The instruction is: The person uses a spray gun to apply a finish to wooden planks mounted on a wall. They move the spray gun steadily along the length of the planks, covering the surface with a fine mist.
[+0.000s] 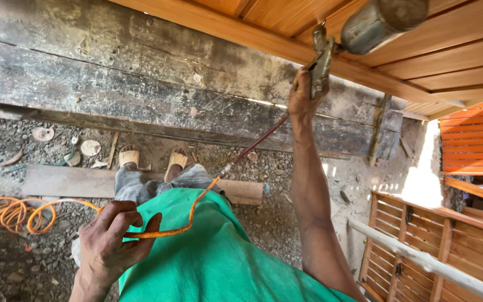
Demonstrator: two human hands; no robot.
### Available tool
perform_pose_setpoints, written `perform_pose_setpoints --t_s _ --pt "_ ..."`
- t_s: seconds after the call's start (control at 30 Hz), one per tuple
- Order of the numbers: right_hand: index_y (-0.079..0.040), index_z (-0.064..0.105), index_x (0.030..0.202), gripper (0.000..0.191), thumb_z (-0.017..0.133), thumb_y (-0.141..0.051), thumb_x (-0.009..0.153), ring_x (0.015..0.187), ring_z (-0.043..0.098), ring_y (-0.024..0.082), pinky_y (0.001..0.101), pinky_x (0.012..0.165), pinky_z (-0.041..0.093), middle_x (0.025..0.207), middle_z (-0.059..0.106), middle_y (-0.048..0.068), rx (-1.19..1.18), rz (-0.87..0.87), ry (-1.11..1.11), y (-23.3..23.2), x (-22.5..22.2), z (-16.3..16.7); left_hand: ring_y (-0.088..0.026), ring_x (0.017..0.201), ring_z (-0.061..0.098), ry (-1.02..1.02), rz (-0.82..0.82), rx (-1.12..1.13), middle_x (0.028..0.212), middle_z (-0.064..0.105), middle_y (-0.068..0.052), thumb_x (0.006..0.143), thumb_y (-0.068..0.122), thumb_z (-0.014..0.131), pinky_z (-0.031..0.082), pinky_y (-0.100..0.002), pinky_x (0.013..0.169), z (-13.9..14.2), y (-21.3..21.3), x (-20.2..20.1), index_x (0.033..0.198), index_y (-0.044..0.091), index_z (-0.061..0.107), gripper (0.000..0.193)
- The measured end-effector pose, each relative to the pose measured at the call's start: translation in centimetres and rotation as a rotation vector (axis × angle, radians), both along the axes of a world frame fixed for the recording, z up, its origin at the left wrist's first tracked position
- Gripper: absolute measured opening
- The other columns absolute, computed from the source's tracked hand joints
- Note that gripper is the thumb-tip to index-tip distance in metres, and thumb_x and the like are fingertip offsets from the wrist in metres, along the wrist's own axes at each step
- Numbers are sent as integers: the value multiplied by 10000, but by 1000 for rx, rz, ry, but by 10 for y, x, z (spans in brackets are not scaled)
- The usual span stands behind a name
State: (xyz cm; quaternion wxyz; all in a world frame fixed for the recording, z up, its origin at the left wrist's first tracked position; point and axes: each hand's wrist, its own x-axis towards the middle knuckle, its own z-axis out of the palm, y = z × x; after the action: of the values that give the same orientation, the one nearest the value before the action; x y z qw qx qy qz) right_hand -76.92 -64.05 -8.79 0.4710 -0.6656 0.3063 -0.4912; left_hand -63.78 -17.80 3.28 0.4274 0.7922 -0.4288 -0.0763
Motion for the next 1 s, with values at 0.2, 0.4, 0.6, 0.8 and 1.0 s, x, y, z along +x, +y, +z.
perform_pose_setpoints --t_s 0.2,0.4,0.6,0.8,1.0 --pt "-49 612 966 136 657 -173 935 576 451 78 274 503 362 717 529 -37 165 -72 76 -8 2 -81 -196 603 617 -69 19 44 837 639 -33 687 146 919 454 -337 464 -3 -1 -1 786 98 564 371" --pt "-42 620 1002 152 641 -192 980 583 401 95 290 526 341 712 486 -20 223 -24 181 -2 0 -136 -195 612 618 -28 22 64 828 632 -37 679 140 913 461 -331 469 -5 -5 -8 760 97 562 363" --pt "-28 655 1045 203 647 -226 1001 633 497 98 294 579 421 742 578 -9 196 -15 226 -8 -7 -145 -200 605 620 -49 3 32 822 646 -39 670 132 906 472 -329 482 -1 -12 -17 751 93 561 357" --pt "-32 662 1041 211 683 -233 982 659 464 88 281 564 373 806 555 -18 175 -33 59 -14 -21 -86 -173 508 580 -32 -31 8 690 610 -15 691 129 900 433 -328 462 1 -11 -18 731 97 550 354" --pt "-78 561 851 248 676 -249 990 441 413 99 292 387 329 622 501 -8 176 -31 -4 -8 -29 20 -173 494 553 -42 -78 -56 656 568 -12 689 134 895 439 -336 489 -2 -13 -8 709 105 528 369"
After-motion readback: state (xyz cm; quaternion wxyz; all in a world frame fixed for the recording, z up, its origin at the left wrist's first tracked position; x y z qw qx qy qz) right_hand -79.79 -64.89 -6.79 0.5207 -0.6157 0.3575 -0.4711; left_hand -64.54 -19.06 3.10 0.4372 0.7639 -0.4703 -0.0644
